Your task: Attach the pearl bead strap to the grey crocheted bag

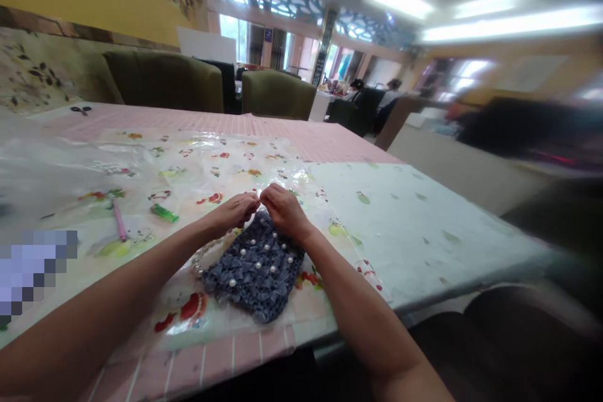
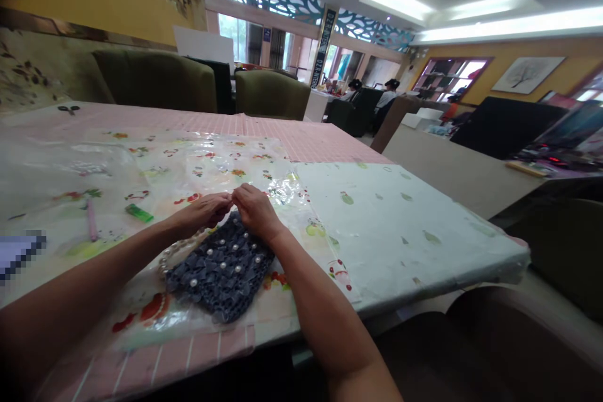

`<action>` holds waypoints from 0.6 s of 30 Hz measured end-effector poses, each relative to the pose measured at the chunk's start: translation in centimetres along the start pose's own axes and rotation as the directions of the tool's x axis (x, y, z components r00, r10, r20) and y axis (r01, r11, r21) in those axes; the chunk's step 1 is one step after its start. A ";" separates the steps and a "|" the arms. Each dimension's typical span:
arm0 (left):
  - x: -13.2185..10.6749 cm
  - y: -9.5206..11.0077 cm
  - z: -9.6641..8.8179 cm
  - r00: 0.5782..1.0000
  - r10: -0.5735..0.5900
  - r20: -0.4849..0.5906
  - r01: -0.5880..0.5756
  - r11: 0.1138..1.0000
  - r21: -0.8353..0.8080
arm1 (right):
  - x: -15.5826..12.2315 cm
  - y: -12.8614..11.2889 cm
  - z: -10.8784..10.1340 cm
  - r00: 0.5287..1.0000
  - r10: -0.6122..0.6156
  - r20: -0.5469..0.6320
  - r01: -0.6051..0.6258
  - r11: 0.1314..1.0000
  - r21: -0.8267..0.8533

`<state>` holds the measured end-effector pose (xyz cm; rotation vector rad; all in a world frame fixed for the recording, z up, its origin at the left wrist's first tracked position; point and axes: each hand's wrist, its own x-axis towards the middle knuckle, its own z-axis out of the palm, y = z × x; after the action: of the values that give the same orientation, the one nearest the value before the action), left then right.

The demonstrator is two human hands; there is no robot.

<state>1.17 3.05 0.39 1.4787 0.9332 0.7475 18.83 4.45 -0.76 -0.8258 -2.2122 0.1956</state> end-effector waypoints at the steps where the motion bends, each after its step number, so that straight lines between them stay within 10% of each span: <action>1: 0.0 0.0 0.1 1.000 -0.018 -0.001 0.018 0.999 -0.026 | 0.0 0.0 0.0 1.000 0.000 -0.005 0.000 1.000 0.002; 18: 0.7 -0.7 -1.0 0.970 0.182 -0.162 -0.119 0.934 0.335 | 0.0 1.7 0.1 0.962 0.271 0.036 -0.274 0.957 0.093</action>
<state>0.51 4.19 -0.21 1.8066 1.1375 0.8915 19.64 5.79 -1.47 -1.0773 -2.0850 0.4449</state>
